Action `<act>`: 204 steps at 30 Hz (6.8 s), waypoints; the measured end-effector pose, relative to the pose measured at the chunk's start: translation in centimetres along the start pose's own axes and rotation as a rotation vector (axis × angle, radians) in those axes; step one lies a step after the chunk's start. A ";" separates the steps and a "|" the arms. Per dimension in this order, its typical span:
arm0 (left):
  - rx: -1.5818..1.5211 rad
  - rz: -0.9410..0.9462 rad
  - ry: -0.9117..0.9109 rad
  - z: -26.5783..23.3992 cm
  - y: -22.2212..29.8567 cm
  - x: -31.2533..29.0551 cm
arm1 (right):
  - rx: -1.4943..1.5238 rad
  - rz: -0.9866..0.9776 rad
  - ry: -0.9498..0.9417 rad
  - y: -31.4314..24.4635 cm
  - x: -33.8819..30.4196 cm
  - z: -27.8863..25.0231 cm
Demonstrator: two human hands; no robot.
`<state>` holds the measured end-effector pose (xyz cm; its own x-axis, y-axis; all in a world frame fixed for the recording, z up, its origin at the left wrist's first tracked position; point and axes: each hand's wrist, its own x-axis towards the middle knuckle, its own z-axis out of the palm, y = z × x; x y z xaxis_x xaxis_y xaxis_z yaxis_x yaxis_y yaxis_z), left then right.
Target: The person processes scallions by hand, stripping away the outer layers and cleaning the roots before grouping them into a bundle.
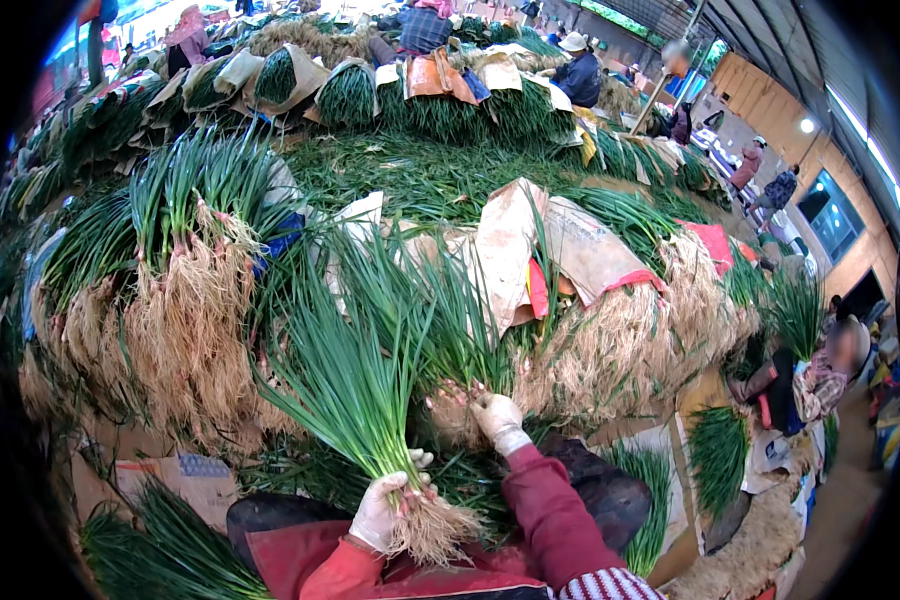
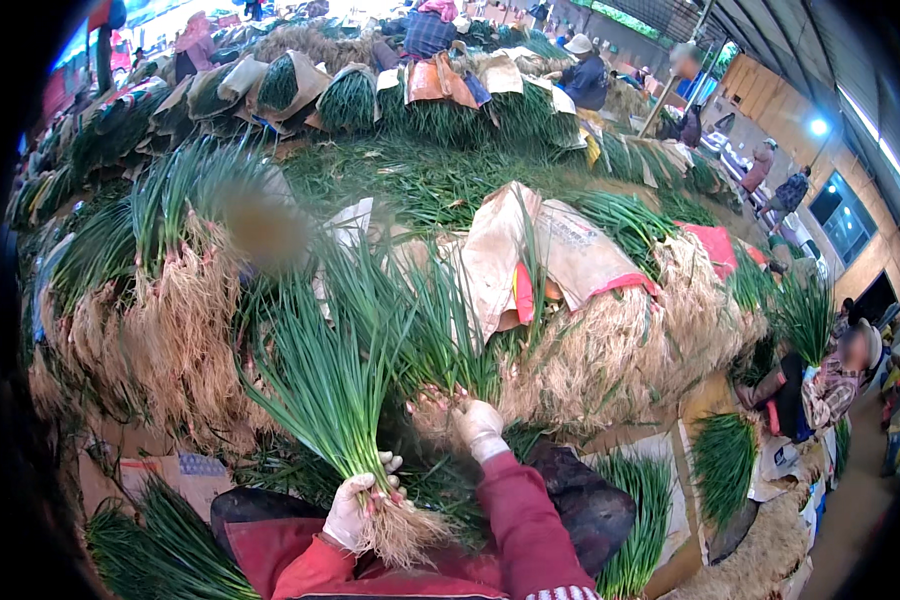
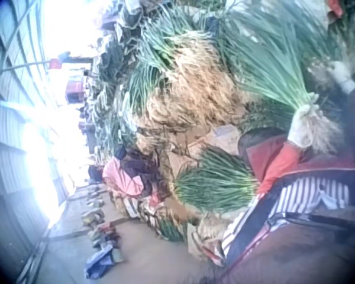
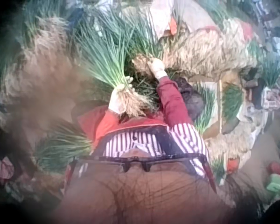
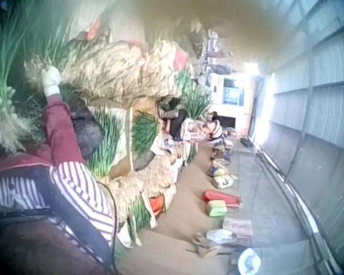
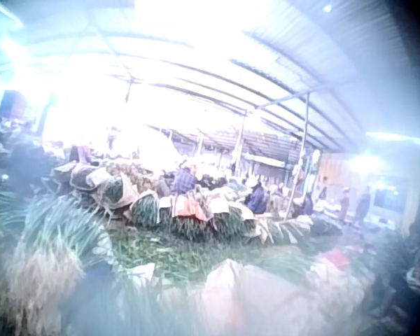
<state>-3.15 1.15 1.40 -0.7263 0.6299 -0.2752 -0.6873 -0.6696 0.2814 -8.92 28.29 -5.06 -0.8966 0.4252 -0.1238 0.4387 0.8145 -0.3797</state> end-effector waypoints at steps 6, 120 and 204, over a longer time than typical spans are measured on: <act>0.006 -0.017 0.035 -1.2 -0.4 0.2 | 0.527 0.157 -0.045 -0.1 -0.2 -0.7; 0.216 -0.083 0.185 -0.9 -2.2 0.9 | 0.470 -0.410 -0.310 -6.5 -9.7 -3.8; 0.096 -0.058 0.135 -4.5 -2.9 0.6 | 1.635 0.230 -0.809 -5.6 -10.7 2.4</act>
<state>-1.58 1.70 -3.68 -0.6823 0.6038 -0.4123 -0.7303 -0.5887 0.3465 -1.96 18.23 -3.76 -0.8574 -0.2154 -0.4673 0.4958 -0.5887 -0.6384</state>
